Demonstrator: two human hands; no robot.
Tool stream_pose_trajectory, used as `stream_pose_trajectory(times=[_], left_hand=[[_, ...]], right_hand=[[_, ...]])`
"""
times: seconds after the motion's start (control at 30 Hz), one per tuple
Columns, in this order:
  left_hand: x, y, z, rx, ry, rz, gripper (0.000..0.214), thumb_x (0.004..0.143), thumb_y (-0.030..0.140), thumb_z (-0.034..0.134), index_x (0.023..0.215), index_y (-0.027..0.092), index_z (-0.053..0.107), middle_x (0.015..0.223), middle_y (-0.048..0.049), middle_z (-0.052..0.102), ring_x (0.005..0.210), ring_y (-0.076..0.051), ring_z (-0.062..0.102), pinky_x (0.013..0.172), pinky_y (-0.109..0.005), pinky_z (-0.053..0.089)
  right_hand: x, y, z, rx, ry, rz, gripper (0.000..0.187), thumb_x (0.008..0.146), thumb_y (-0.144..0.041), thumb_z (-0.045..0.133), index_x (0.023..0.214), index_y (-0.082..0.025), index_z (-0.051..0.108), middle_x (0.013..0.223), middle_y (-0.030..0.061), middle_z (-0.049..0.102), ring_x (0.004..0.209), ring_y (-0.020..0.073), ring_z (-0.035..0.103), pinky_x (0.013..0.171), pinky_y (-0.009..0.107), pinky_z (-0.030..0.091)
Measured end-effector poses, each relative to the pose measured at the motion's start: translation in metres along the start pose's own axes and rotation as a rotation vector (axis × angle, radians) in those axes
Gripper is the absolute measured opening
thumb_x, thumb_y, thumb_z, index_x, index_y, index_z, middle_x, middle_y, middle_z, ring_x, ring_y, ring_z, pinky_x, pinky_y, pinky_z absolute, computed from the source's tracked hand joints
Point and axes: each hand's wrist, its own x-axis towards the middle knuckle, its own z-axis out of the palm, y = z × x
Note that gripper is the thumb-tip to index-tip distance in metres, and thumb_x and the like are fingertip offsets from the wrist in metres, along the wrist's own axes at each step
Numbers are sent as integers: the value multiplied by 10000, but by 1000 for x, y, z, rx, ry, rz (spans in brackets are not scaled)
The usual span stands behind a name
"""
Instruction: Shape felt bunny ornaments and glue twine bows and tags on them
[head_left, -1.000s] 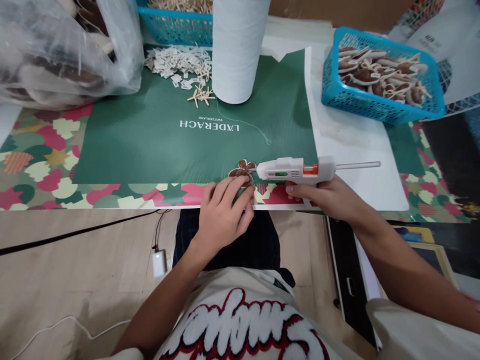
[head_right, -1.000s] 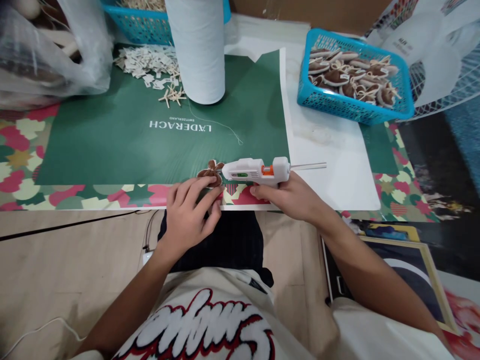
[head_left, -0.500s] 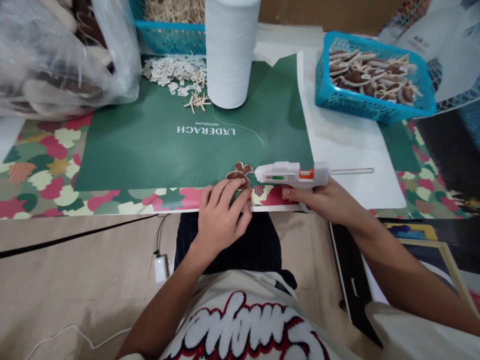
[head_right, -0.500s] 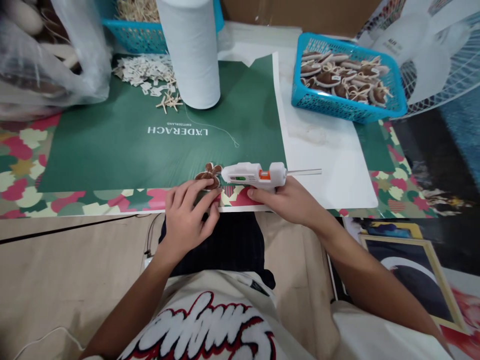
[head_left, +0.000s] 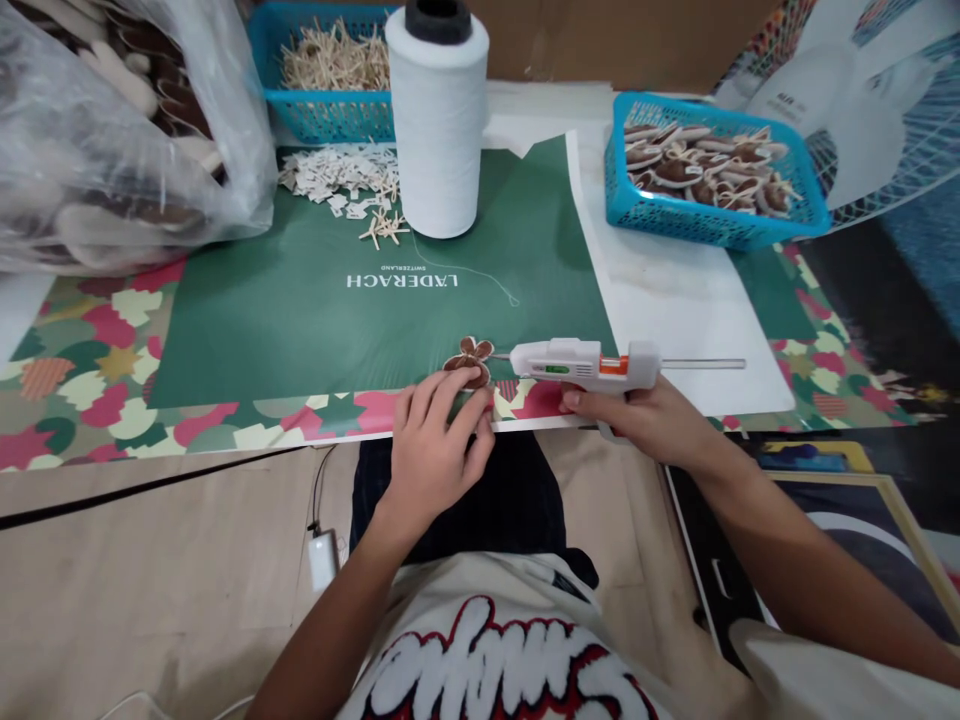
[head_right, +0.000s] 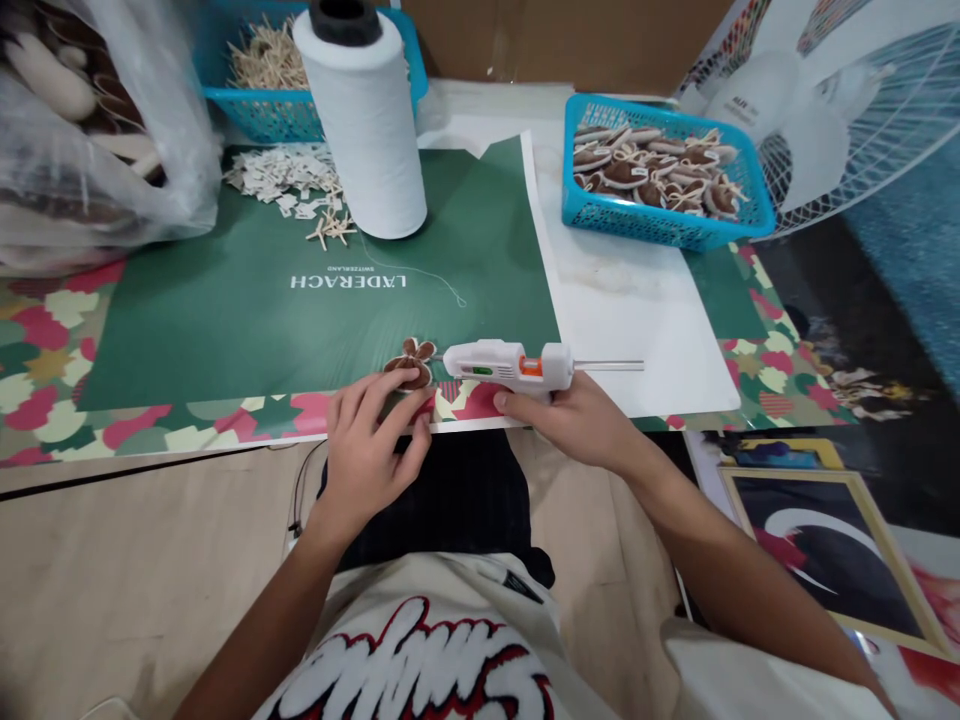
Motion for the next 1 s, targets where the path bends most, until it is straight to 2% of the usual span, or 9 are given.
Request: stream_pose_trajectory(times=[0.17, 0.33, 0.43, 0.57, 0.67, 0.73, 0.83, 1.0], left_hand=[[0, 0, 0, 0, 6, 9, 267, 910, 135, 656, 1165, 205, 688, 1288, -137, 742, 1204, -309, 654, 962, -442, 463], [-1, 0, 1, 15, 0, 1, 261, 918, 152, 648, 1162, 228, 698, 1294, -119, 745, 1204, -304, 662, 962, -438, 463], [-2, 0, 1, 6, -2, 0, 266, 919, 152, 650, 1170, 225, 697, 1306, -122, 741, 1211, -306, 660, 967, -445, 471], [-1, 1, -1, -35, -22, -3, 286, 920, 119, 652, 1197, 190, 677, 1342, -155, 718, 1242, -323, 649, 991, -468, 501], [1, 0, -8, -190, -17, 5, 344, 917, 57, 642, 1247, 154, 644, 1390, -199, 674, 1285, -318, 642, 1040, -474, 536], [3, -2, -14, -283, 43, -12, 364, 919, 27, 631, 1258, 160, 635, 1361, -194, 676, 1271, -290, 658, 1061, -465, 551], [5, -7, -18, -277, 105, -41, 368, 920, 29, 633, 1256, 180, 637, 1290, -164, 699, 1237, -274, 676, 1065, -468, 560], [4, -10, -8, -138, 8, 12, 375, 925, 69, 647, 1291, 144, 629, 1282, -179, 727, 1243, -329, 690, 1023, -473, 563]], right_hand=[[1, 4, 3, 15, -33, -9, 440, 872, -577, 768, 1180, -265, 803, 1220, 34, 800, 1150, 310, 725, 1050, 451, 538], [5, 2, 6, -11, -36, -23, 446, 871, -566, 773, 1185, -251, 807, 1198, 48, 807, 1110, 318, 741, 1024, 459, 566], [5, -2, 5, -16, -41, -25, 417, 866, -557, 776, 1151, -255, 817, 1165, 45, 814, 1095, 315, 741, 1029, 462, 564], [-1, -4, 0, 118, 14, -17, 373, 819, -553, 815, 1024, -241, 819, 1045, 45, 814, 1024, 294, 738, 969, 426, 581], [-6, -1, -4, 189, 63, -41, 318, 822, -546, 809, 890, -237, 787, 937, 50, 785, 955, 281, 719, 915, 415, 585], [-8, 2, -5, 199, 69, -46, 309, 827, -545, 807, 876, -241, 777, 935, 48, 778, 953, 277, 710, 930, 426, 581], [-9, 6, -4, 176, 53, -32, 329, 820, -544, 819, 952, -243, 801, 982, 41, 789, 976, 272, 712, 966, 436, 577], [-7, 3, -1, 31, 27, 14, 399, 847, -539, 793, 1113, -243, 817, 1012, 36, 801, 1026, 286, 716, 1010, 438, 557]])
